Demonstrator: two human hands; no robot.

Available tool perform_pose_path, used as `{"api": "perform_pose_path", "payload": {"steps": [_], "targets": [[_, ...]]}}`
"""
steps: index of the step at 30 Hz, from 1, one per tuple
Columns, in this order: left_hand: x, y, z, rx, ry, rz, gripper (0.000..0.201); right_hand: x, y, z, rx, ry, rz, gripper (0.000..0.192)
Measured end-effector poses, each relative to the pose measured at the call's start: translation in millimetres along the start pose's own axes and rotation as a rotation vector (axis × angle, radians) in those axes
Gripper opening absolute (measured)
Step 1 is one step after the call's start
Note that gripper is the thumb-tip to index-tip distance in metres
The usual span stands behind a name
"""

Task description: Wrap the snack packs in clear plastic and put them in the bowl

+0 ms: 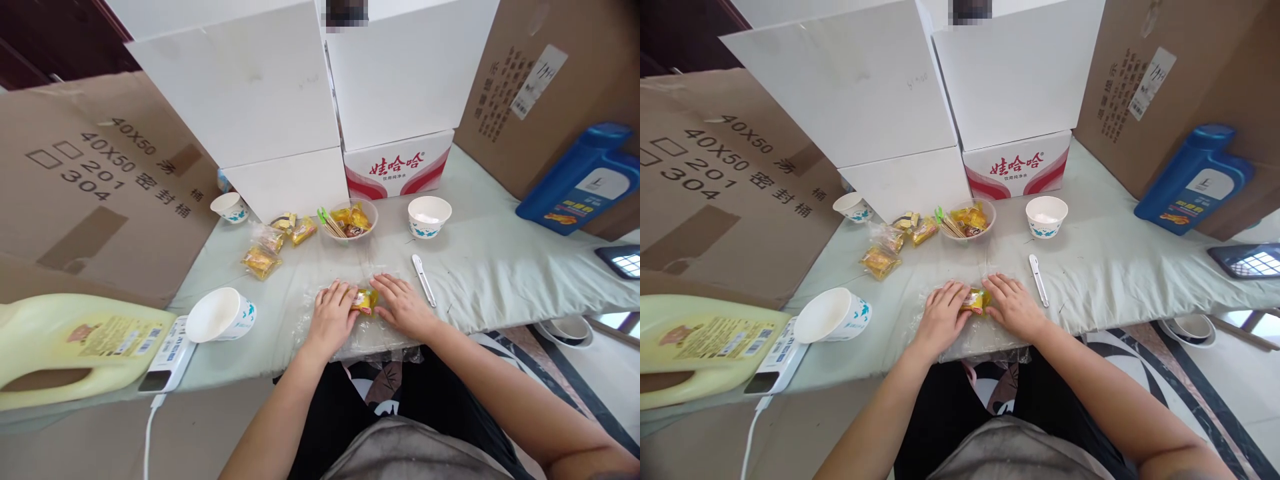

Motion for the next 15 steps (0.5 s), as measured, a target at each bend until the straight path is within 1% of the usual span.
{"api": "perform_pose_path", "payload": {"steps": [3, 5, 6, 8, 10, 11, 13, 15], "targets": [[16, -6.1, 10, 0.094, -0.004, -0.089, 0.037, -8, -18, -2, 0.082, -0.044, -0.047, 0.059], [32, -2.1, 17, 0.102, 0.012, -0.165, 0.029, -10, -22, -3, 0.103, -0.074, -0.053, 0.063], [41, 2.7, 22, 0.085, 0.029, -0.214, 0.026, -11, -22, -3, 0.108, -0.086, -0.052, 0.065], [59, 18.3, 34, -0.011, 0.074, -0.327, 0.025, -11, -22, -3, 0.118, -0.099, -0.048, 0.066], [74, 41.1, 51, -0.181, 0.115, -0.396, 0.029, -11, -22, -3, 0.127, -0.097, -0.042, 0.062], [78, 53.8, 60, -0.275, 0.129, -0.383, 0.031, -11, -22, -3, 0.129, -0.094, -0.039, 0.059], [78, 77.2, 82, -0.414, 0.137, -0.252, 0.034, -12, -23, -3, 0.128, -0.093, -0.033, 0.057], [68, 93.7, 107, -0.457, 0.124, -0.060, 0.033, -12, -23, -3, 0.121, -0.094, -0.027, 0.057]]}}
Point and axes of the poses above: each hand's wrist, its own z-axis towards the middle knuckle, its own y-axis out of the back of the hand, x = y × z, the point moved 7 cm from there along z, towards the middle knuckle, and after that the axes turned 1 degree about z, right-handed, at the moved point
